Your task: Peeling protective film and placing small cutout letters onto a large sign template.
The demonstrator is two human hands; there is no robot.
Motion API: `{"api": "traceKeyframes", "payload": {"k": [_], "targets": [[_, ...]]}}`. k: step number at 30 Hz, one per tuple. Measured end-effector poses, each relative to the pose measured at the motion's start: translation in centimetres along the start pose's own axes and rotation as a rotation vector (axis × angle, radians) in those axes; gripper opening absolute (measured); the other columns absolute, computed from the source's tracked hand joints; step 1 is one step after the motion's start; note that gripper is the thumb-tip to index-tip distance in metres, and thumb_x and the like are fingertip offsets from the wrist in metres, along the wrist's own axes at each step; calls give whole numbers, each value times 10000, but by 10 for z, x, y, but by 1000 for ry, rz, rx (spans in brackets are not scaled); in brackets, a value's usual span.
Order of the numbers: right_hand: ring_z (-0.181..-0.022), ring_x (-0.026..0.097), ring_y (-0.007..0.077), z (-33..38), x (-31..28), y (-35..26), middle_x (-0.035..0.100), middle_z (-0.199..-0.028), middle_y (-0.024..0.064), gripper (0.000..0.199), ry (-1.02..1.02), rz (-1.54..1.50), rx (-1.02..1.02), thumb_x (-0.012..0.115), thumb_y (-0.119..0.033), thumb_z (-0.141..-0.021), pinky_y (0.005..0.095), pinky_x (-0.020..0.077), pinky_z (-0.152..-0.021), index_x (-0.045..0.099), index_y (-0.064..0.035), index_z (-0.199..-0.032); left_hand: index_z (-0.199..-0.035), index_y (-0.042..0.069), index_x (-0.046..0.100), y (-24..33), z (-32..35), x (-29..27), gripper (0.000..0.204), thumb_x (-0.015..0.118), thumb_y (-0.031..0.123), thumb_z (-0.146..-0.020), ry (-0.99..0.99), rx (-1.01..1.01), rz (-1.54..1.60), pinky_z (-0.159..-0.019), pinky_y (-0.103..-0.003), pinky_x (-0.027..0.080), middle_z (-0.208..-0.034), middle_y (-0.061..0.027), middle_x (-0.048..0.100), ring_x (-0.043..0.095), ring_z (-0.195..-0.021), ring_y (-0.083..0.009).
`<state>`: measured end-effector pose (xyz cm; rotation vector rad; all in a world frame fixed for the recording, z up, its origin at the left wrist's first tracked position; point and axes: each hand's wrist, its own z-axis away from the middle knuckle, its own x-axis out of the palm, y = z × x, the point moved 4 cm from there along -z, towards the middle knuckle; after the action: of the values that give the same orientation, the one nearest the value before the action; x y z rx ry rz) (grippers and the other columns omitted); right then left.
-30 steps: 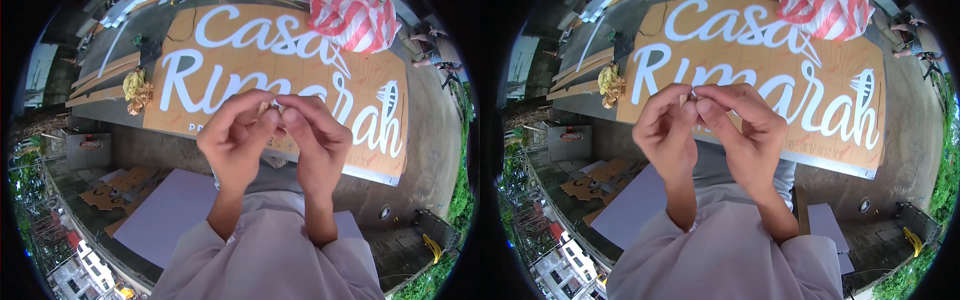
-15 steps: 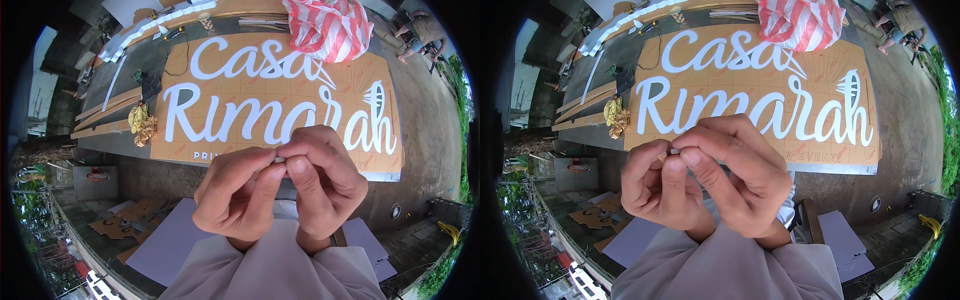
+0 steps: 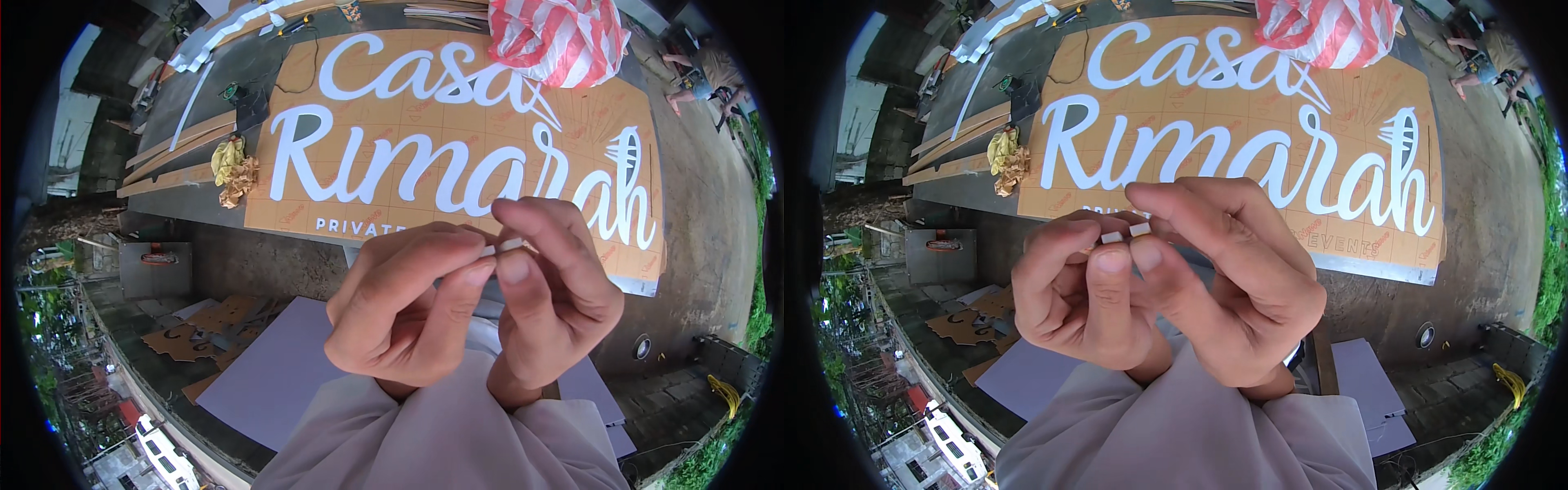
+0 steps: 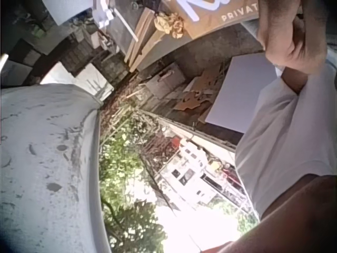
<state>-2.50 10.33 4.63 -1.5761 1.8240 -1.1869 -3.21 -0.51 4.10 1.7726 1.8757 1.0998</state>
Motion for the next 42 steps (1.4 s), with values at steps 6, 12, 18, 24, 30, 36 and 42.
{"api": "traceKeyframes", "payload": {"k": [6,12,18,24,30,36,42], "targets": [[-679,482,147,1,-11,-2,558,-778,128,141,24,80,-42,578,-5,-710,222,364,-595,613,83,-815,-866,-75,592,4,3,8,225,648,-137,-657,-27,59,-40,-529,-225,491,-759,-167,613,614,-642,-183],[-689,474,150,1,-17,-5,547,-745,114,142,28,89,-35,566,-11,-683,230,352,-587,609,78,-785,-866,-68,594,7,4,13,224,645,-138,-659,-82,137,-81,-541,-238,500,-749,-156,616,620,-637,-196],[-682,463,144,0,-19,-3,530,-746,105,146,34,76,-29,552,-2,-659,229,349,-586,601,78,-771,-872,-54,603,7,7,15,227,640,-140,-664,-89,150,-82,-552,-239,501,-751,-154,617,622,-638,-193],[-677,461,132,4,-16,-3,532,-780,111,159,56,59,-3,543,10,-660,223,346,-577,606,80,-788,-876,-57,597,7,7,13,233,641,-141,-663,-85,152,-100,-555,-244,507,-757,-158,613,622,-637,-198],[-675,464,129,4,-13,-5,537,-784,112,164,47,95,-22,549,-1,-676,220,347,-577,615,76,-804,-875,-61,588,7,3,11,232,641,-140,-663,-95,156,-88,-559,-254,516,-759,-156,608,620,-634,-203],[-679,469,139,2,-11,-4,538,-776,113,159,50,93,-39,546,-11,-679,227,353,-591,613,80,-791,-868,-62,590,5,2,10,225,638,-142,-664,-93,169,-67,-562,-271,524,-765,-150,605,619,-636,-215],[-688,473,147,0,-6,-3,539,-775,119,157,61,89,-28,536,10,-670,231,356,-600,611,85,-786,-865,-64,591,2,-1,7,221,637,-143,-664,-92,177,-42,-561,-277,526,-769,-151,604,620,-637,-223]]}}
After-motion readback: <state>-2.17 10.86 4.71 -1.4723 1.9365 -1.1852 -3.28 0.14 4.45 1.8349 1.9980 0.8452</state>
